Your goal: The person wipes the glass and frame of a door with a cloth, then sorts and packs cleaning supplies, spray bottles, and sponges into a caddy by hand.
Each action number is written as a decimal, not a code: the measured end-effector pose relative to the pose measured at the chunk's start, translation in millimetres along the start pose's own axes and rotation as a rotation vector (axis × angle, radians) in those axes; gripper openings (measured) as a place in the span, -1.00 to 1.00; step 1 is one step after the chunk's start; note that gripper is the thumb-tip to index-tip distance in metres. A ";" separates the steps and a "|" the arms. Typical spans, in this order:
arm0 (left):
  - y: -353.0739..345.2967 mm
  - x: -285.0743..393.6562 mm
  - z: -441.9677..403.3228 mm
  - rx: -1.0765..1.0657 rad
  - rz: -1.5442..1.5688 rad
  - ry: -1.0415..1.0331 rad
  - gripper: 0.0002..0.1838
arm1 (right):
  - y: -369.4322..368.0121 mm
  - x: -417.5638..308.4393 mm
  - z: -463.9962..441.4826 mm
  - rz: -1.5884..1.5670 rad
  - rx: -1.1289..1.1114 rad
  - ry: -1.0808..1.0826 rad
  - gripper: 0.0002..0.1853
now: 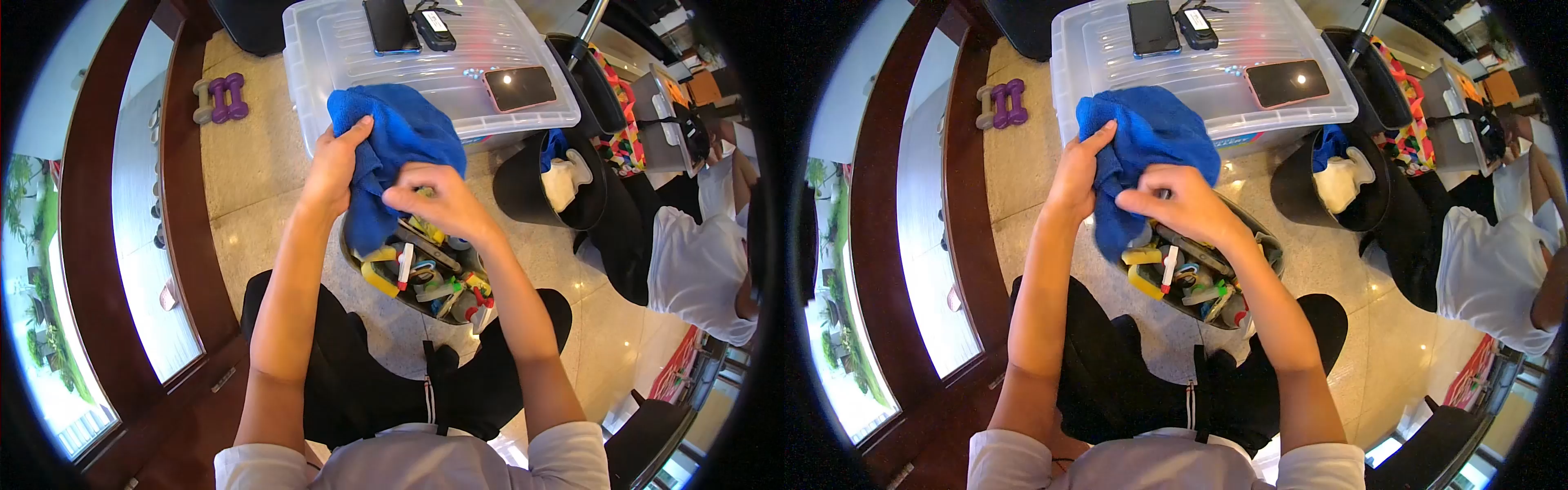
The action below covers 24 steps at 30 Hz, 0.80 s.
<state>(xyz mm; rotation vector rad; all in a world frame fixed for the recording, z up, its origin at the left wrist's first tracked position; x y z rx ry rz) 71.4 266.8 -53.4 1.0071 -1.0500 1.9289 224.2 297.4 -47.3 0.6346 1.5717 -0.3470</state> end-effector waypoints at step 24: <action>-22.1 2.2 21.0 -0.240 -0.453 -0.013 -0.66 | 236.7 -49.5 161.8 0.538 1.232 0.188 -0.65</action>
Point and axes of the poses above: each hand's wrist, its own z-axis away from the middle knuckle, its own y-axis out of the back of the hand, x = y × z, the point moved 2 cm from there along -z, towards the middle knuckle, and after that the axes turned 9 degrees about -z, right-handed, at the moved point
